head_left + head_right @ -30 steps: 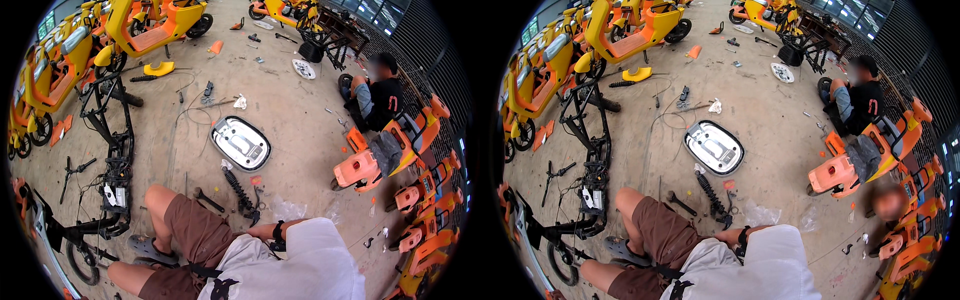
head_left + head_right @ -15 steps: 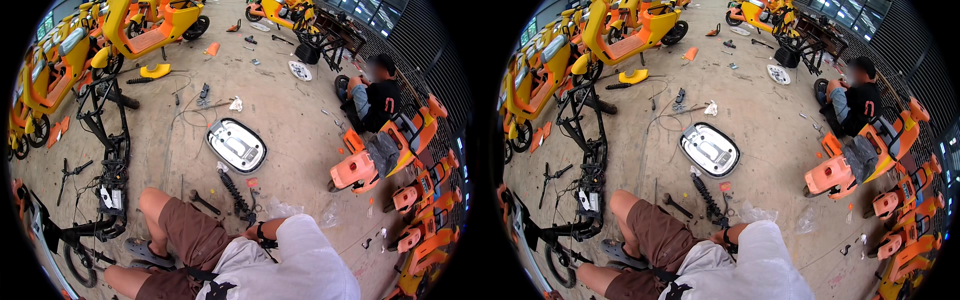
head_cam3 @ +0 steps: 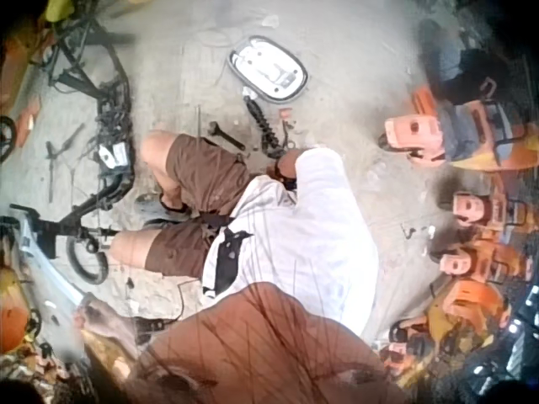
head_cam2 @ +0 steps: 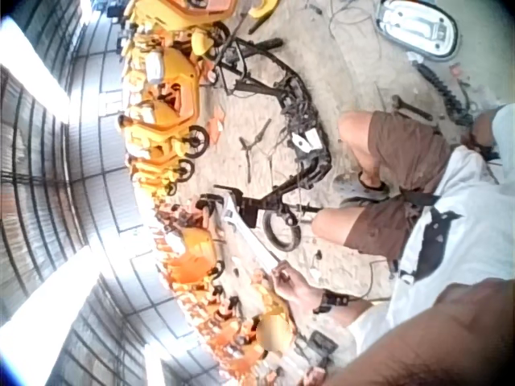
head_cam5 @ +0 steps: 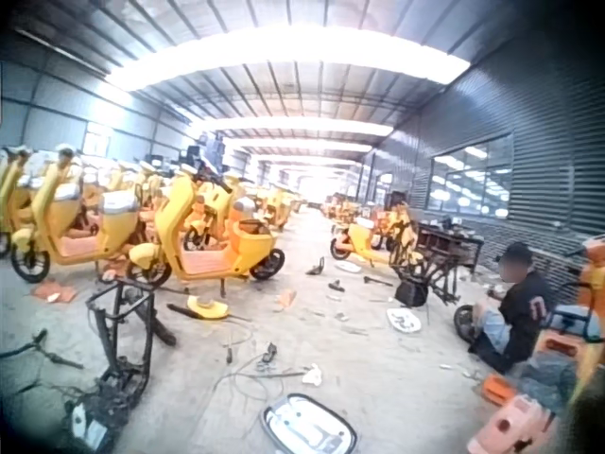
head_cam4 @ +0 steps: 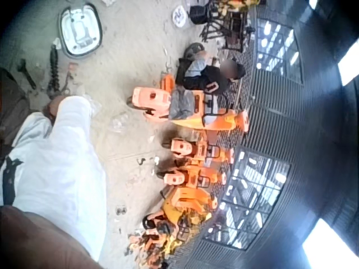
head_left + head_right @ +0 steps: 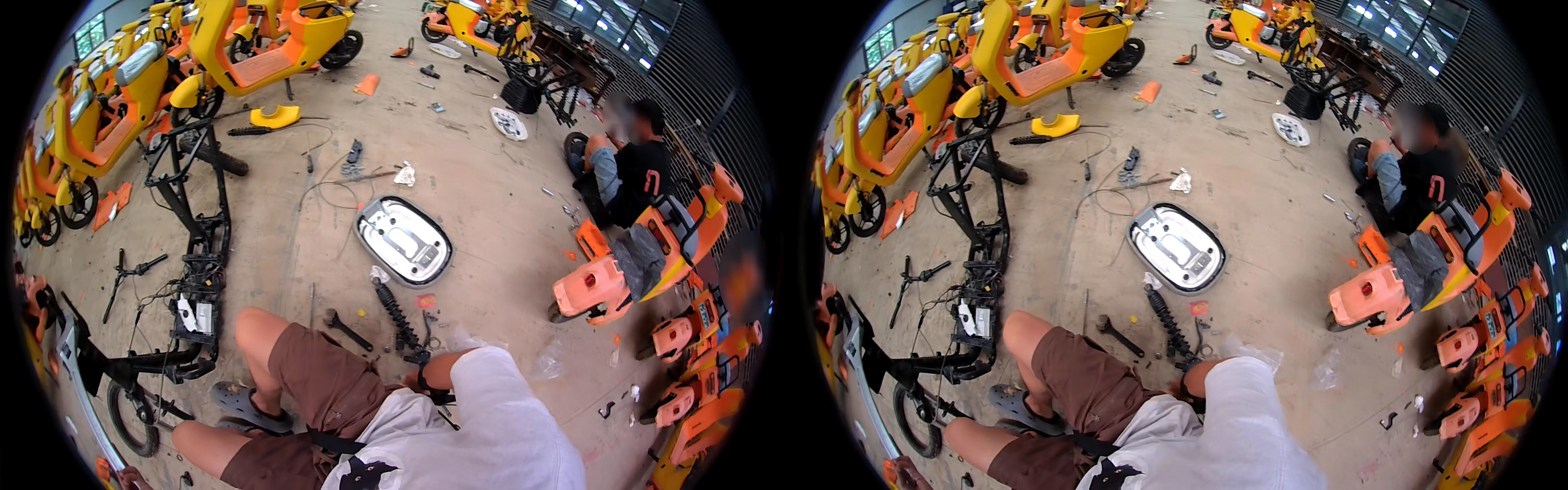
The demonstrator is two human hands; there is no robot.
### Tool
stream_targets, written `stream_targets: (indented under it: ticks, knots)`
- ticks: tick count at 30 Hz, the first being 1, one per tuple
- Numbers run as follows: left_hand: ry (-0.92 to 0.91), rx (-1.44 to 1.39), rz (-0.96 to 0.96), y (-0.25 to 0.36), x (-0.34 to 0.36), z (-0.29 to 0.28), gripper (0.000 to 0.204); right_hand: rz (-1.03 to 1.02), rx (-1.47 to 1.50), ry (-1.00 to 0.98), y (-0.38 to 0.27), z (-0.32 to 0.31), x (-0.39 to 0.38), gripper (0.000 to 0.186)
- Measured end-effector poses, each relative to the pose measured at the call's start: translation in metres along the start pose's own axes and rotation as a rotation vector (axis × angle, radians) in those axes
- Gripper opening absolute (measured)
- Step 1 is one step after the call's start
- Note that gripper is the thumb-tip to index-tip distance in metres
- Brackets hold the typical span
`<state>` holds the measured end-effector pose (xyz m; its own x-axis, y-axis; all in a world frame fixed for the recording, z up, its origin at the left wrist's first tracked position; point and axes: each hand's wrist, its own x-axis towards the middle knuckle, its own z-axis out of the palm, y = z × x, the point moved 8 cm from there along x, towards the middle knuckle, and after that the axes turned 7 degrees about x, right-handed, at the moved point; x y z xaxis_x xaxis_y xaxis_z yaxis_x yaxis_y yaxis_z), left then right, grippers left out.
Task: The person uses a large adjustable wrench to tighten a bolt on the steering column of a motorcycle frame.
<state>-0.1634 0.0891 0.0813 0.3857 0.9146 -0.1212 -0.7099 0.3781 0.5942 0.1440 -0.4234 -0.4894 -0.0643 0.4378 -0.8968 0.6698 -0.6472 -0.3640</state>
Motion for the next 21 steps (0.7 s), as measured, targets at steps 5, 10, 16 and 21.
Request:
stream_targets:
  ticks: [5, 10, 16, 21]
  knots:
    - [0.234, -0.057, -0.114, -0.031, 0.052, -0.039, 0.012, 0.205, 0.247, 0.24, 0.109, 0.067, 0.043, 0.056]
    - [0.155, 0.159, 0.184, 0.022, 0.02, -0.067, 0.017, -0.303, 0.024, -0.113, -0.086, -0.059, -0.103, 0.064]
    - [0.195, 0.062, -0.025, -0.031, 0.015, 0.012, 0.034, 0.039, 0.206, -0.14, -0.031, -0.057, -0.112, 0.053]
    - [0.102, 0.087, -0.21, -0.036, 0.007, 0.004, 0.044, 0.196, 0.344, -0.007, -0.023, -0.093, -0.116, 0.046]
